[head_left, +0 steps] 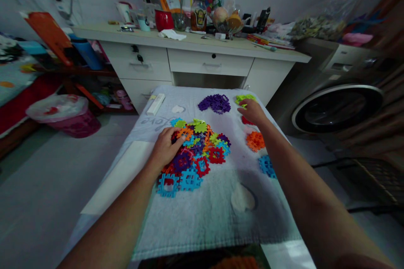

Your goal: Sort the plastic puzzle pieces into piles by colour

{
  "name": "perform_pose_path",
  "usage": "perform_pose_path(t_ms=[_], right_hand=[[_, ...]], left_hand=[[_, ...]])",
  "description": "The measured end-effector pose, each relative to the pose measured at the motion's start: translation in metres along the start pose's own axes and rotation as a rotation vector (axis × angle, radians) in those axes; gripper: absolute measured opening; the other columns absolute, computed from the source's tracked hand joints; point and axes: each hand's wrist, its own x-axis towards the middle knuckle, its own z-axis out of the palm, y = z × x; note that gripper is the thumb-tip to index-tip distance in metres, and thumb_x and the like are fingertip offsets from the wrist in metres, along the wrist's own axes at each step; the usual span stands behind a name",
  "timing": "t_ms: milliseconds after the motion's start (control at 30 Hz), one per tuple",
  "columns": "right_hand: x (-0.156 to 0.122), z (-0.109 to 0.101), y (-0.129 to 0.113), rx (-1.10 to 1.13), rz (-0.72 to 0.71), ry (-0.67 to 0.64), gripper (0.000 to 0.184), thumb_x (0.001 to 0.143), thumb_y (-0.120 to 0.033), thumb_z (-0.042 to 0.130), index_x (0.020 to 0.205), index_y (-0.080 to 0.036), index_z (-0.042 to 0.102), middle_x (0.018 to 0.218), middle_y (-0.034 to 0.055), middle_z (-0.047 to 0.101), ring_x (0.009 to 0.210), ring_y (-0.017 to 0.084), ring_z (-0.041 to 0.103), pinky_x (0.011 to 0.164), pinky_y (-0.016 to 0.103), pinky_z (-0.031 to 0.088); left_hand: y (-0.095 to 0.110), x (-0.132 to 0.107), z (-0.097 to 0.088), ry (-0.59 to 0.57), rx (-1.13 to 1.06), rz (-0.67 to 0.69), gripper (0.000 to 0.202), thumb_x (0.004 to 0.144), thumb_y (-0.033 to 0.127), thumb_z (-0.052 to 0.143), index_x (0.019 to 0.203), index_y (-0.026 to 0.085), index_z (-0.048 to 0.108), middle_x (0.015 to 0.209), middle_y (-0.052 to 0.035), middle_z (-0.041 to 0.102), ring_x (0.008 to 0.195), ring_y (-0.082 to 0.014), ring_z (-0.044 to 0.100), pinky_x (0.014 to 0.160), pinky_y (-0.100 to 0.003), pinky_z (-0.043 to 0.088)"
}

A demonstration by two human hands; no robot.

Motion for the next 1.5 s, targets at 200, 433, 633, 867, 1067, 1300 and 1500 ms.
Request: perform_pose_path(t_ms=[200, 433, 633, 867, 1067, 1300, 1500], right_hand=[[-0.084, -0.007, -0.05, 0.228, -0.254, -0.25, 0.022, 0.084, -0.023, 0.063, 0.105, -0.018, 0.067, 0.107, 0.0082, 0.069, 0.094, 0.019, 0.063, 0.084, 0.032, 0.049], [-0.139, 0.009, -0.051, 0.231, -0.402, -0.269, 0.047, 0.079, -0.016, 0.064, 0.125, -0.02, 0.058, 0.124, 0.0115, 0.057, 0.114, 0.024, 0.053, 0.098, 0.041, 0.044], [-0.144, 0.016, -0.05, 0.177, -0.427, -0.315, 0.064, 0.073, -0.009, 0.06, 0.135, -0.022, 0.053, 0.14, 0.0127, 0.046, 0.127, 0.028, 0.043, 0.105, 0.047, 0.037], [-0.142, 0.017, -0.049, 0.17, -0.457, -0.313, 0.063, 0.073, -0.012, 0.063, 0.134, -0.023, 0.053, 0.141, 0.0125, 0.045, 0.127, 0.029, 0.042, 0.105, 0.048, 0.037], [-0.139, 0.019, -0.046, 0.161, -0.481, -0.263, 0.057, 0.072, -0.017, 0.068, 0.128, -0.02, 0.057, 0.135, 0.013, 0.048, 0.122, 0.029, 0.045, 0.101, 0.046, 0.04], [-0.135, 0.018, -0.042, 0.158, -0.443, -0.245, 0.05, 0.072, -0.027, 0.072, 0.12, -0.017, 0.059, 0.12, 0.0132, 0.057, 0.109, 0.028, 0.051, 0.096, 0.043, 0.043], [-0.134, 0.014, -0.041, 0.194, -0.411, -0.219, 0.049, 0.075, -0.027, 0.07, 0.121, -0.018, 0.058, 0.108, 0.0108, 0.062, 0.098, 0.025, 0.057, 0.089, 0.039, 0.046]], left_hand=[[0.0, -0.001, 0.0, 0.003, 0.001, 0.013, 0.036, 0.085, 0.046, 0.054, 0.108, 0.02, 0.061, 0.113, -0.0075, 0.062, 0.11, -0.024, 0.057, 0.101, -0.04, 0.044], [0.004, -0.001, -0.002, -0.003, -0.003, -0.003, 0.036, 0.084, 0.047, 0.054, 0.107, 0.02, 0.062, 0.113, -0.0076, 0.062, 0.109, -0.0245, 0.058, 0.101, -0.041, 0.044], [0.005, -0.001, -0.002, -0.011, 0.006, -0.011, 0.038, 0.084, 0.048, 0.053, 0.108, 0.02, 0.062, 0.115, -0.0083, 0.062, 0.11, -0.0246, 0.057, 0.102, -0.041, 0.043], [0.002, 0.0, -0.001, -0.006, 0.003, -0.003, 0.04, 0.084, 0.049, 0.053, 0.109, 0.02, 0.062, 0.115, -0.0083, 0.061, 0.111, -0.0244, 0.057, 0.102, -0.041, 0.043], [0.001, 0.0, -0.001, -0.008, 0.007, -0.008, 0.039, 0.084, 0.048, 0.053, 0.109, 0.02, 0.062, 0.115, -0.0084, 0.061, 0.11, -0.0241, 0.057, 0.102, -0.04, 0.043], [0.002, 0.0, -0.001, -0.012, 0.012, -0.008, 0.041, 0.084, 0.049, 0.053, 0.109, 0.018, 0.062, 0.114, -0.0088, 0.062, 0.11, -0.0243, 0.057, 0.101, -0.039, 0.043], [0.002, 0.0, -0.001, -0.004, 0.001, 0.004, 0.037, 0.084, 0.048, 0.053, 0.107, 0.021, 0.062, 0.113, -0.0073, 0.062, 0.109, -0.0243, 0.058, 0.101, -0.04, 0.044]])
